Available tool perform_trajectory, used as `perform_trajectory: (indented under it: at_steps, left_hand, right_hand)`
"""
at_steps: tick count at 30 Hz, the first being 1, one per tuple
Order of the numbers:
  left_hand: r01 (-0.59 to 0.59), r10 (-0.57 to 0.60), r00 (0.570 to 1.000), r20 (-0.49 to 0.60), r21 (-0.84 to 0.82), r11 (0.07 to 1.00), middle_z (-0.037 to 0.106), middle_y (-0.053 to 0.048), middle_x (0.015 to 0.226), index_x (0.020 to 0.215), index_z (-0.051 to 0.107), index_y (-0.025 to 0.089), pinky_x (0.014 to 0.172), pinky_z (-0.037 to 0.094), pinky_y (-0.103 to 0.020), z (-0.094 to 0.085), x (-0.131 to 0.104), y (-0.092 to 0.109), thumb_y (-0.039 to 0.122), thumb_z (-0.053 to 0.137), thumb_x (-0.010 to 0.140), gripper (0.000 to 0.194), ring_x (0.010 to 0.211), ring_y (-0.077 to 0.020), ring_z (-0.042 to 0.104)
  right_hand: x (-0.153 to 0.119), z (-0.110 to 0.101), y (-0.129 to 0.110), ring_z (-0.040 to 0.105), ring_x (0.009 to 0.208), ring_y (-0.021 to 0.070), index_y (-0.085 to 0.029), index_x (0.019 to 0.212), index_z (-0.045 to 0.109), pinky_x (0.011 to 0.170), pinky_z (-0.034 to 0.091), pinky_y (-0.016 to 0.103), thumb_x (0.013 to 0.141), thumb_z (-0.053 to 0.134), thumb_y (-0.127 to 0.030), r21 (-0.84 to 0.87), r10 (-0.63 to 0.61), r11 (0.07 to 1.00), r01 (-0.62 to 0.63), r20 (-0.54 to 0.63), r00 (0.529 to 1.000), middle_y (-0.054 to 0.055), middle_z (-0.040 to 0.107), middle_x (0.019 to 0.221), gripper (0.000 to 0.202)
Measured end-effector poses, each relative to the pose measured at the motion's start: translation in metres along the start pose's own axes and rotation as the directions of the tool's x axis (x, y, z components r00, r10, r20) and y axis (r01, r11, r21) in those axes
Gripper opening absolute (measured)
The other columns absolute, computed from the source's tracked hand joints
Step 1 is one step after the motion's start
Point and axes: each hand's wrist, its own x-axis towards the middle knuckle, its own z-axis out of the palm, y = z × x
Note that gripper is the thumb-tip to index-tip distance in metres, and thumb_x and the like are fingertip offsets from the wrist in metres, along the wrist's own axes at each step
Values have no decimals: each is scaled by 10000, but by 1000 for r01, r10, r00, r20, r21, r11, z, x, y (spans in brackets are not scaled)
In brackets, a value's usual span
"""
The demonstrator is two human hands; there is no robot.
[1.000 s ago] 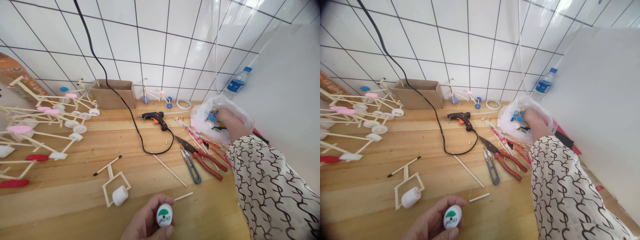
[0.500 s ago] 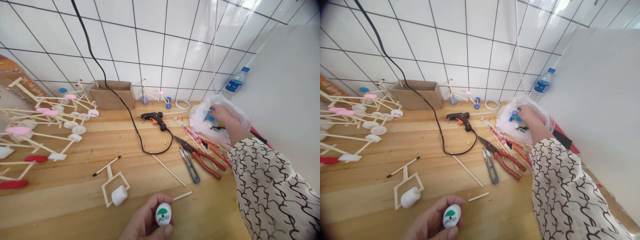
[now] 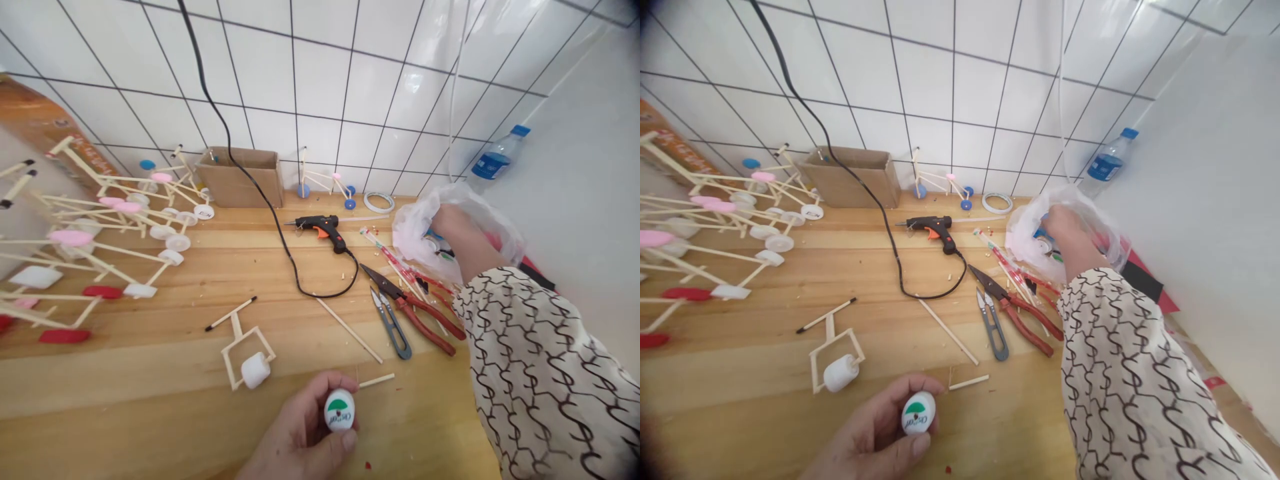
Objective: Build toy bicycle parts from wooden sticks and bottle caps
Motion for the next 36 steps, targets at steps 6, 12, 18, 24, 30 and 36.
perform_trajectory:
  at_steps: [6, 12, 18, 24, 30, 36]
  left_hand:
    - [-48, 48, 999, 3, 111, 993, 427, 35, 753, 1046, 481, 163, 627, 312, -212, 2, 3, 7, 247, 599, 740, 339, 686, -99, 377]
    - [-252, 285, 959, -13, 429, 867, 452, 16, 747, 1082, 486, 161, 607, 368, -236, 3, 0, 1, 199, 493, 795, 290, 651, -119, 423]
    - [-443, 467, 849, 247, 815, 374, 593, -91, 943, 1049, 543, 132, 769, 424, -299, -4, 2, -6, 138, 433, 845, 231, 848, -197, 549]
    - [-437, 514, 809, 287, 877, 199, 595, -102, 950, 1051, 528, 141, 738, 467, -327, -8, 5, -5, 192, 432, 864, 216, 825, -214, 570]
    - [-445, 654, 730, 197, 864, 237, 598, -82, 990, 1093, 466, 181, 755, 480, -341, -8, 5, -4, 181, 474, 851, 243, 835, -200, 577]
    - [-548, 837, 535, 119, 803, 235, 569, -71, 1016, 1198, 371, 218, 591, 485, -277, -8, 2, -3, 273, 559, 841, 407, 618, -117, 511]
  right_hand:
    - [-43, -27, -4, 521, 999, 349, -126, 877, 608, 784, 399, 471, 782, 574, -354, 3, -5, 1000, 5, -166, 986, 186, 608, 945, 250]
    - [-140, -49, -23, 330, 404, 101, -259, 748, 623, 376, 230, 254, 774, 561, -538, 670, -149, 737, 91, 29, 988, 29, 516, 616, 287]
    - [-242, -30, -61, 260, 419, 27, -188, 904, 673, 388, 179, 218, 749, 643, -463, 926, -553, 212, -312, 377, 743, 43, 586, 779, 317]
    - [-266, 4, -91, 265, 420, 16, -154, 862, 664, 395, 194, 186, 749, 660, -409, 851, -580, 103, -514, 472, 665, 34, 606, 735, 279]
    - [-266, 19, -93, 271, 416, 9, -152, 865, 659, 396, 188, 170, 786, 621, -434, 835, -595, 92, -543, 484, 642, 34, 606, 737, 295]
    - [-279, 27, -98, 252, 424, 12, -135, 844, 639, 402, 154, 177, 808, 593, -456, 821, -606, 150, -551, 517, 605, 24, 570, 699, 326]
